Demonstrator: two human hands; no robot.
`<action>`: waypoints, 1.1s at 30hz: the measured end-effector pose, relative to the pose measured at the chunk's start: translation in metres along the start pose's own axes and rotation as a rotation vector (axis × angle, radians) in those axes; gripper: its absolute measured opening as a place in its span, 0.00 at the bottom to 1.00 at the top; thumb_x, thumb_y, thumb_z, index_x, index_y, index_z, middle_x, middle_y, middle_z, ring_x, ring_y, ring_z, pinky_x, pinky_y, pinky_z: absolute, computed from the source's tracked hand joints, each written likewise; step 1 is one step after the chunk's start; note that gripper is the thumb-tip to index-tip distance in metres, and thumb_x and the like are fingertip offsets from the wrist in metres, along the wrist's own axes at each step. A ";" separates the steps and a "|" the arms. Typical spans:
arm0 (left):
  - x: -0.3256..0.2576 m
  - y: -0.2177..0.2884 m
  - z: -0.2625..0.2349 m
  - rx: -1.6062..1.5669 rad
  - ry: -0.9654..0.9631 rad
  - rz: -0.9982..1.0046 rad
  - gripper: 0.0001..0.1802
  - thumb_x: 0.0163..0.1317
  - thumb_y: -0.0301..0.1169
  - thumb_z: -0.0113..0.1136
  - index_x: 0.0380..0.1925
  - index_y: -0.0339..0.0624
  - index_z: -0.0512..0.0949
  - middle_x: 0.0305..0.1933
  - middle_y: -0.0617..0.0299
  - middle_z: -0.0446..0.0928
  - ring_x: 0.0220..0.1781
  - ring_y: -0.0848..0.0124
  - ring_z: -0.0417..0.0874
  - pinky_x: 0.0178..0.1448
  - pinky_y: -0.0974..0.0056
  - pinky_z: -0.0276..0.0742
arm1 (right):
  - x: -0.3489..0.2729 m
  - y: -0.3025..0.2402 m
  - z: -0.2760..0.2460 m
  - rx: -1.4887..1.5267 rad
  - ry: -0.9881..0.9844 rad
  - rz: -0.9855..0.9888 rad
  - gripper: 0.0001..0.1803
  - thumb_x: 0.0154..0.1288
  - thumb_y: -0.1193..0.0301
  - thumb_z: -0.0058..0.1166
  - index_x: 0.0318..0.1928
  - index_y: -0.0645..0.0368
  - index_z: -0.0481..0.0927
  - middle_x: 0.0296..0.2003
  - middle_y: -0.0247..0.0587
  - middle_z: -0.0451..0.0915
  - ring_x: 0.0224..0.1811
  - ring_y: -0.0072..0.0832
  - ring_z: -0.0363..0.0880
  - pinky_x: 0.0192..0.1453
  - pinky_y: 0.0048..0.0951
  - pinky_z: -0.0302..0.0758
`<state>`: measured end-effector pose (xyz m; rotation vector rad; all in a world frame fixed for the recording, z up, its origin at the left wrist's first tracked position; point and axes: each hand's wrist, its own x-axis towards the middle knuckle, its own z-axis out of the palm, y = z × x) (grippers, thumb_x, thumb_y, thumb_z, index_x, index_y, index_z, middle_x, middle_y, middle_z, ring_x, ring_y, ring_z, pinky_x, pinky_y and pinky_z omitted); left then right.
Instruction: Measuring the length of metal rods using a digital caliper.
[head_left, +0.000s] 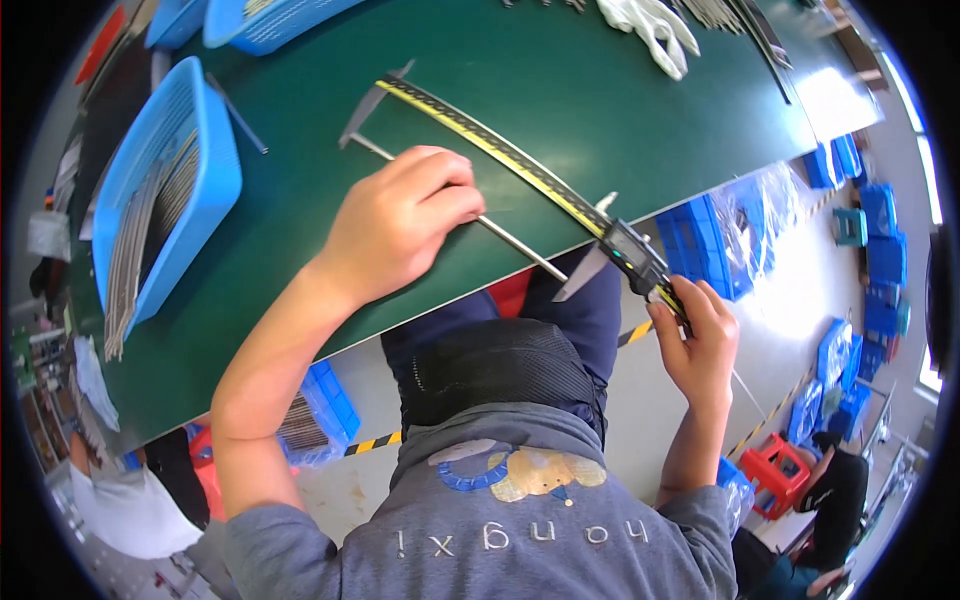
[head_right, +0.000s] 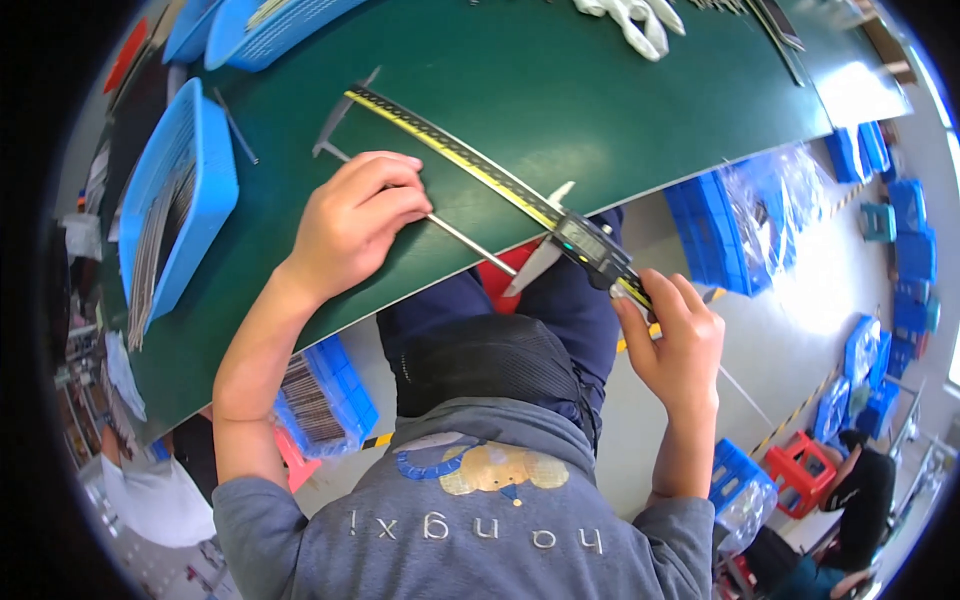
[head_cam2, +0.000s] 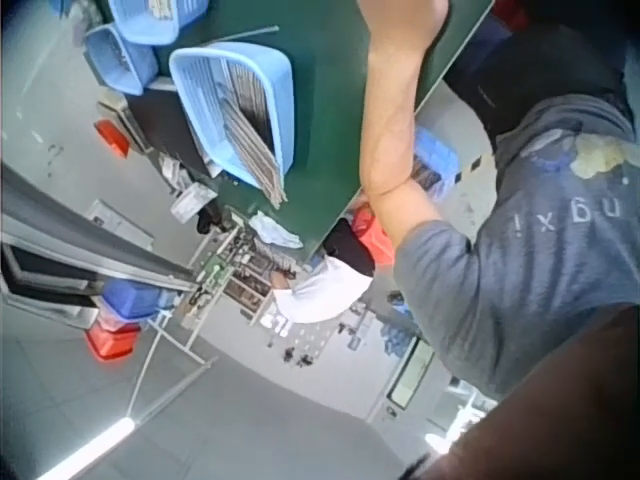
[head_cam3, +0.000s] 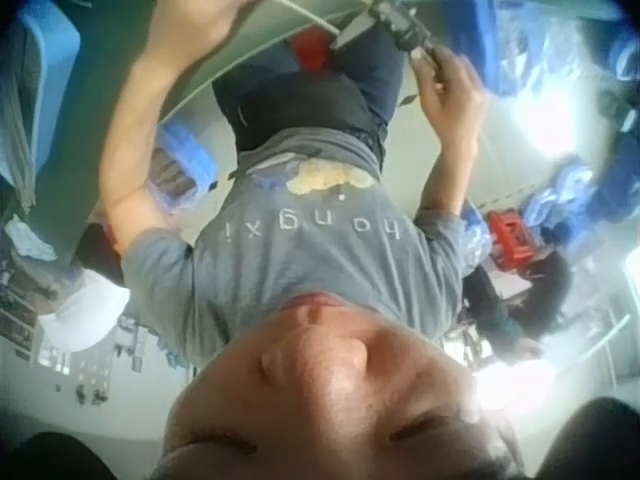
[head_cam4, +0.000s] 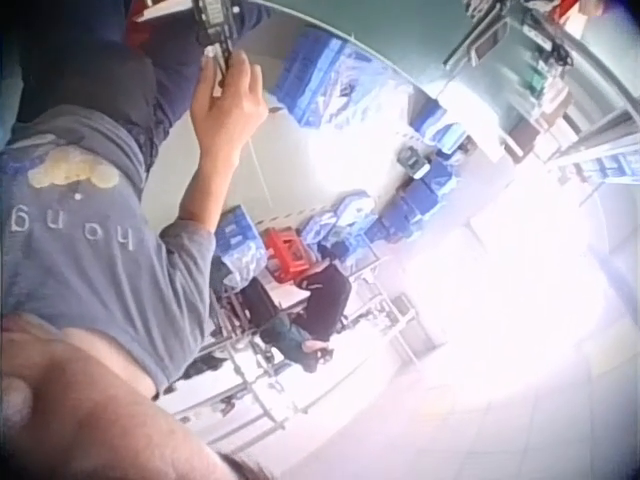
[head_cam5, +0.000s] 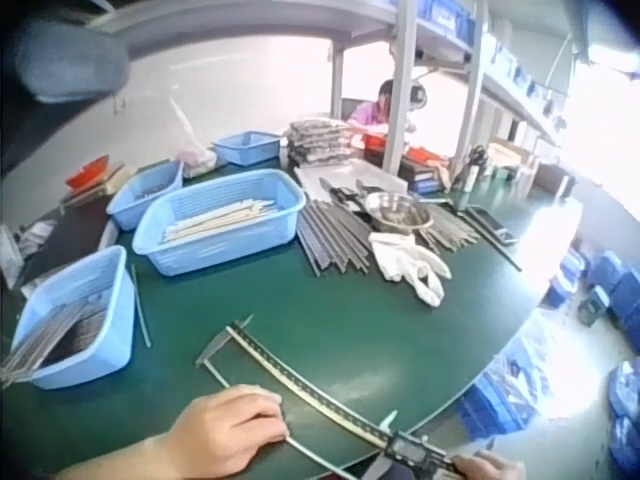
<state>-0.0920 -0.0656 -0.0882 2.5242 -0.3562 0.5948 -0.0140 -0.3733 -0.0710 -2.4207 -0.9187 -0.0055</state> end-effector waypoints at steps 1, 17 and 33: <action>-0.001 0.000 -0.001 0.012 -0.001 -0.006 0.09 0.43 0.20 0.66 0.26 0.39 0.77 0.33 0.60 0.76 0.43 0.58 0.81 0.41 0.60 0.78 | 0.001 0.000 0.002 0.010 0.007 -0.018 0.13 0.53 0.72 0.65 0.39 0.63 0.78 0.23 0.41 0.75 0.19 0.32 0.76 0.23 0.27 0.71; 0.000 -0.002 -0.001 0.017 0.030 0.057 0.09 0.44 0.20 0.66 0.26 0.41 0.77 0.33 0.60 0.75 0.42 0.61 0.81 0.36 0.62 0.77 | 0.000 0.001 0.006 -0.020 0.073 -0.010 0.16 0.51 0.62 0.69 0.32 0.59 0.79 0.20 0.36 0.75 0.16 0.28 0.74 0.19 0.28 0.68; 0.001 -0.006 -0.010 0.039 -0.060 0.094 0.13 0.45 0.21 0.65 0.34 0.40 0.78 0.38 0.58 0.77 0.45 0.57 0.80 0.51 0.55 0.78 | 0.006 -0.011 0.002 -0.074 -0.025 0.013 0.22 0.50 0.56 0.66 0.41 0.57 0.79 0.24 0.36 0.74 0.21 0.35 0.77 0.24 0.33 0.71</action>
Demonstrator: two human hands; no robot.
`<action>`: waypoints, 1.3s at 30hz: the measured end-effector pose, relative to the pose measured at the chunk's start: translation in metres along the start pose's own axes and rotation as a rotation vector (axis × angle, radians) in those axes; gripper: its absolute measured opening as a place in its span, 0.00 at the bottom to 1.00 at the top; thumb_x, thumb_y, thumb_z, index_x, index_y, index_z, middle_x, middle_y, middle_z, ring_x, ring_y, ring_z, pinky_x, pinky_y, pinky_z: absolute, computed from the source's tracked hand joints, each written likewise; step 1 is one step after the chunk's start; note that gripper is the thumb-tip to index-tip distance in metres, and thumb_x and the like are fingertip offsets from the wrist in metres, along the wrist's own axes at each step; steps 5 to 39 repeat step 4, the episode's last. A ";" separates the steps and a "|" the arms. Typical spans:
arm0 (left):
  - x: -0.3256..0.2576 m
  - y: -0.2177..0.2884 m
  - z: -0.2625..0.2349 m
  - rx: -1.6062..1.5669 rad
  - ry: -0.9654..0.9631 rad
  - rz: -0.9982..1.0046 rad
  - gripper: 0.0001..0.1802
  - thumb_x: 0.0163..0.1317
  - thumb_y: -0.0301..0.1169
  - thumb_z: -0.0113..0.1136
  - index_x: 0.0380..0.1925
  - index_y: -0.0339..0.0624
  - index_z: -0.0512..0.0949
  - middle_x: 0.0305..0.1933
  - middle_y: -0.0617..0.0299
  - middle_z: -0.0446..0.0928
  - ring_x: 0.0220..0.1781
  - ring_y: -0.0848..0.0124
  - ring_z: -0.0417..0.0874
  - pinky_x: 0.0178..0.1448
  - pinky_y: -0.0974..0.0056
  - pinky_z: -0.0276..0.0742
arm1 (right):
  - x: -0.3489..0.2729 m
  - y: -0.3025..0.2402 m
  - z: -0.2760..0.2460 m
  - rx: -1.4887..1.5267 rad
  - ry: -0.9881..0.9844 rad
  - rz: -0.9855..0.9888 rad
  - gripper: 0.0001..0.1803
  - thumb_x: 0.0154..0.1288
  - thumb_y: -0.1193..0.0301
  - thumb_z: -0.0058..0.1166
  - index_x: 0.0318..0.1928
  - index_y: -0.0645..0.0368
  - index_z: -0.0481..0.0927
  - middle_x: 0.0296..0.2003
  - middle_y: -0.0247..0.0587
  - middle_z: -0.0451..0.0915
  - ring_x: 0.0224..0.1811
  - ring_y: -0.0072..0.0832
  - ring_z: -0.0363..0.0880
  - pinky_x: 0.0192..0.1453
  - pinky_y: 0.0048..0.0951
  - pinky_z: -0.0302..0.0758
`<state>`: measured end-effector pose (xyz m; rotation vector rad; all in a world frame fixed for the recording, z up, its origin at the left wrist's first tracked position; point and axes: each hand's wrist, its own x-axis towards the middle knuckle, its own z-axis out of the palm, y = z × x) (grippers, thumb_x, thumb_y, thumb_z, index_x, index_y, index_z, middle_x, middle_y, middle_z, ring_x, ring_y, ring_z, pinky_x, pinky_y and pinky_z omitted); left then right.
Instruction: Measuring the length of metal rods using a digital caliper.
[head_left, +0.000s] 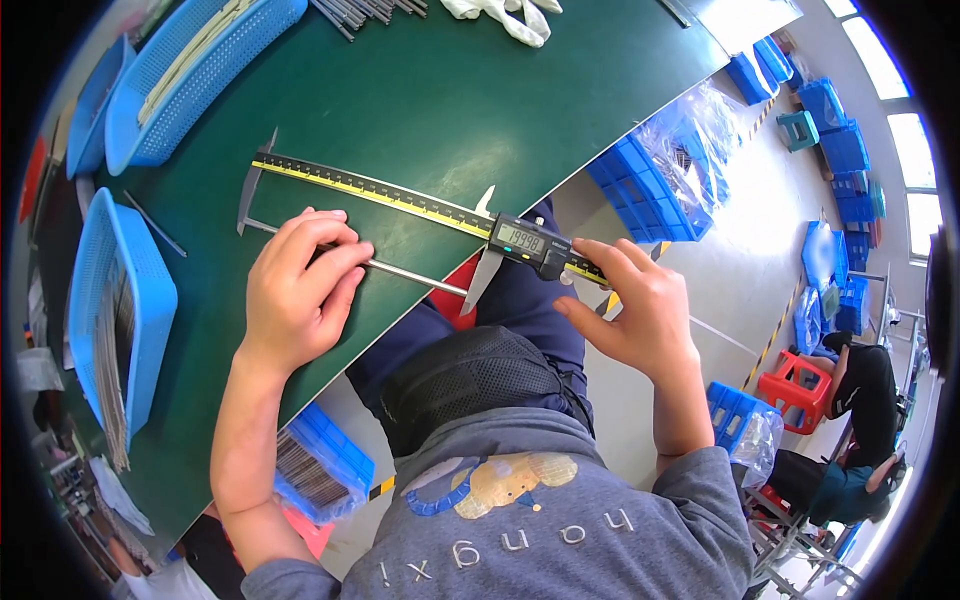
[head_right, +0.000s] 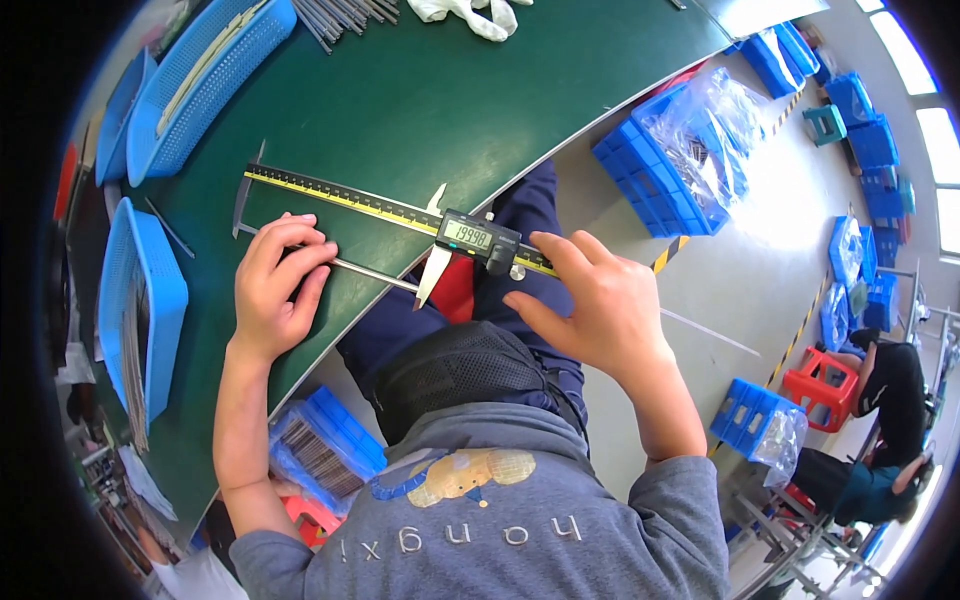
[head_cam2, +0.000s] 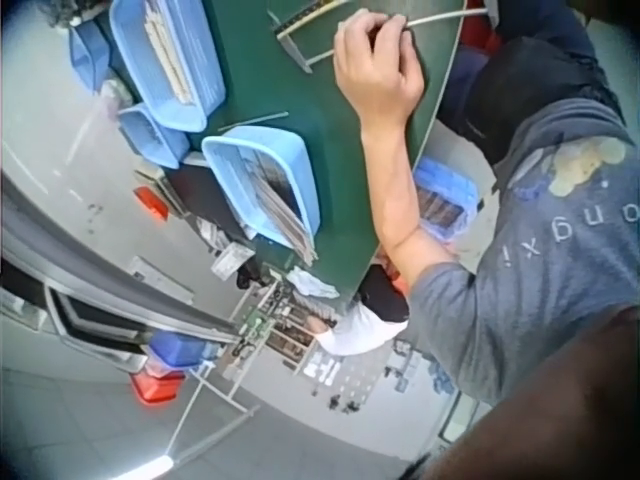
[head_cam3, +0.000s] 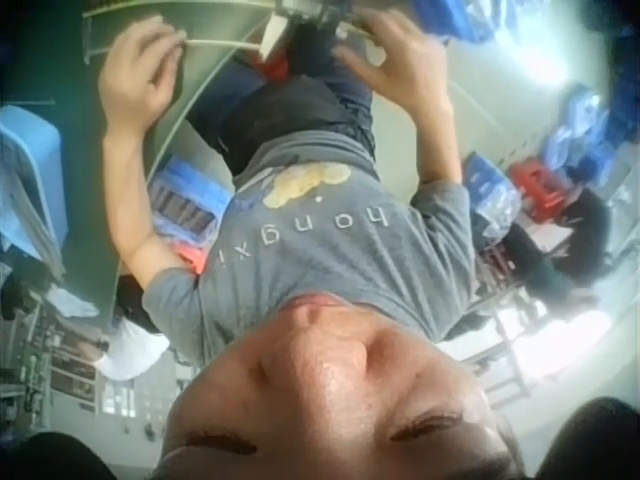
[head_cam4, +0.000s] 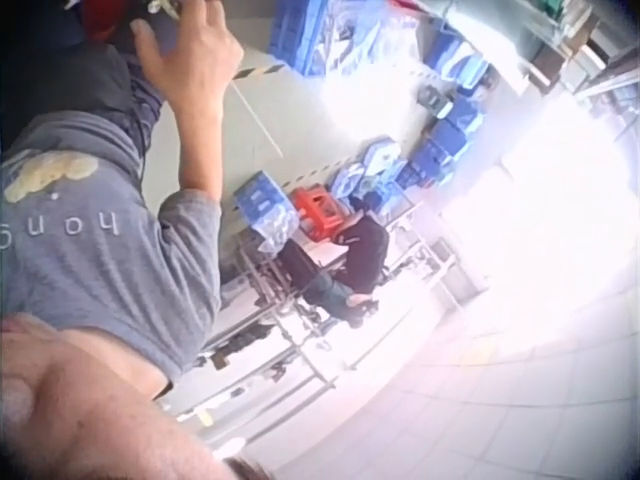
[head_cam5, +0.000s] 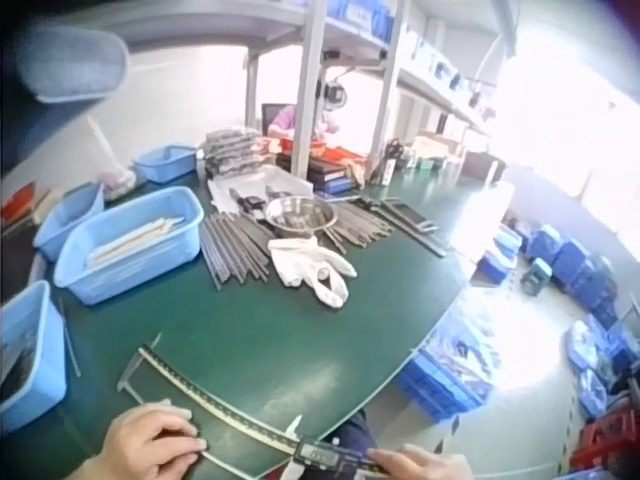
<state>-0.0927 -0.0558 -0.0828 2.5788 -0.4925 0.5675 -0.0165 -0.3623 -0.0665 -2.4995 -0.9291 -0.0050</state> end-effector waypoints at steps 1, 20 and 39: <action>-0.001 0.000 -0.001 0.012 0.002 -0.001 0.13 0.45 0.21 0.65 0.34 0.40 0.78 0.38 0.58 0.77 0.45 0.57 0.80 0.51 0.55 0.78 | 0.002 -0.001 0.000 0.006 -0.009 -0.002 0.22 0.50 0.56 0.66 0.42 0.57 0.79 0.24 0.36 0.74 0.21 0.35 0.77 0.24 0.33 0.71; -0.004 -0.002 -0.008 -0.004 -0.015 -0.021 0.13 0.45 0.22 0.66 0.34 0.42 0.79 0.38 0.59 0.77 0.46 0.56 0.80 0.56 0.52 0.77 | -0.001 0.004 0.005 -0.077 -0.091 0.052 0.27 0.46 0.58 0.70 0.47 0.56 0.80 0.29 0.40 0.79 0.26 0.34 0.81 0.29 0.29 0.74; -0.004 -0.002 -0.008 -0.004 -0.015 -0.021 0.13 0.45 0.22 0.66 0.34 0.42 0.79 0.38 0.59 0.77 0.46 0.56 0.80 0.56 0.52 0.77 | -0.001 0.004 0.005 -0.077 -0.091 0.052 0.27 0.46 0.58 0.70 0.47 0.56 0.80 0.29 0.40 0.79 0.26 0.34 0.81 0.29 0.29 0.74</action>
